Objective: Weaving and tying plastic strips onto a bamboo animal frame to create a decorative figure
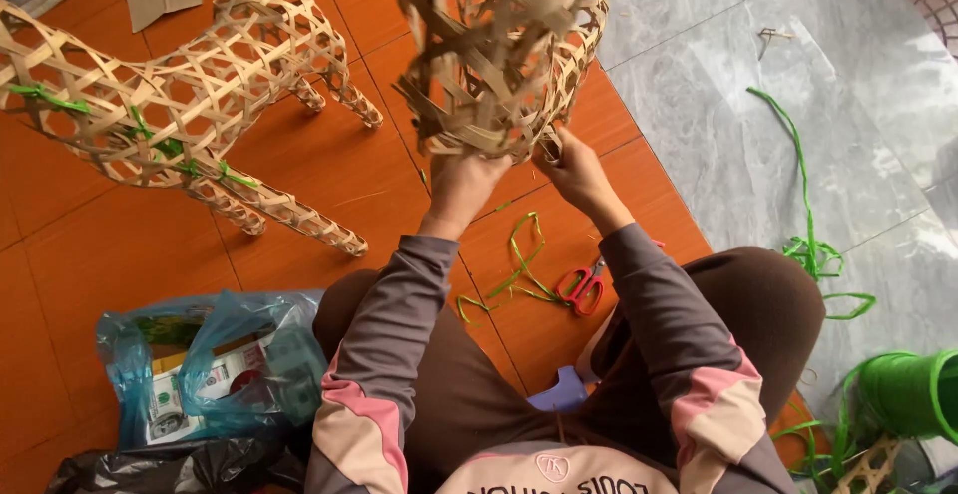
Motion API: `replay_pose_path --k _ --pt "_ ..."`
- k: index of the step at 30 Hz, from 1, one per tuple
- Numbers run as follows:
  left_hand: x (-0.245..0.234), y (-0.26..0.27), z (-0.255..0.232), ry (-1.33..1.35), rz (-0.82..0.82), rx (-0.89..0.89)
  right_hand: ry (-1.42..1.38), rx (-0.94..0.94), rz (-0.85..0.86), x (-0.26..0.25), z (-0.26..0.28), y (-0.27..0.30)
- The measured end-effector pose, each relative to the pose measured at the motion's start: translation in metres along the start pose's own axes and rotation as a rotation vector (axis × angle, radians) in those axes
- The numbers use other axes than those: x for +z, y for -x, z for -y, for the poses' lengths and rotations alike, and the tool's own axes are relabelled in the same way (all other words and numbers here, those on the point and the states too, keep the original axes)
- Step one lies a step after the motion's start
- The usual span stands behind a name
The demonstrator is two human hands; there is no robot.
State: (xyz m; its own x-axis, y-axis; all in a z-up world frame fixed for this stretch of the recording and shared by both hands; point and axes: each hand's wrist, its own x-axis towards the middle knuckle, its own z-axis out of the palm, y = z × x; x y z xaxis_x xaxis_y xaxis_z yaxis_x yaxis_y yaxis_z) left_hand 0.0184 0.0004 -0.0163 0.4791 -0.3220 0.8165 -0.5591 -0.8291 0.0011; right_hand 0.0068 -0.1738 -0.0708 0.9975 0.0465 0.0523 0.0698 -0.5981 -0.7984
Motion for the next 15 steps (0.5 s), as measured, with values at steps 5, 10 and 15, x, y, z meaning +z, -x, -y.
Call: replay_pose_path --k 5,10,15 --pt "0.08 0.112 0.03 -0.13 0.158 0.169 -0.546 -0.013 0.223 -0.005 0.036 0.001" --pt "-0.004 0.03 0.014 -0.205 0.069 0.311 -0.444 -0.065 0.213 0.014 -0.004 -0.009" --pt "0.075 0.107 0.007 -0.57 0.222 0.045 -0.523 -0.01 0.176 0.011 -0.001 -0.008"
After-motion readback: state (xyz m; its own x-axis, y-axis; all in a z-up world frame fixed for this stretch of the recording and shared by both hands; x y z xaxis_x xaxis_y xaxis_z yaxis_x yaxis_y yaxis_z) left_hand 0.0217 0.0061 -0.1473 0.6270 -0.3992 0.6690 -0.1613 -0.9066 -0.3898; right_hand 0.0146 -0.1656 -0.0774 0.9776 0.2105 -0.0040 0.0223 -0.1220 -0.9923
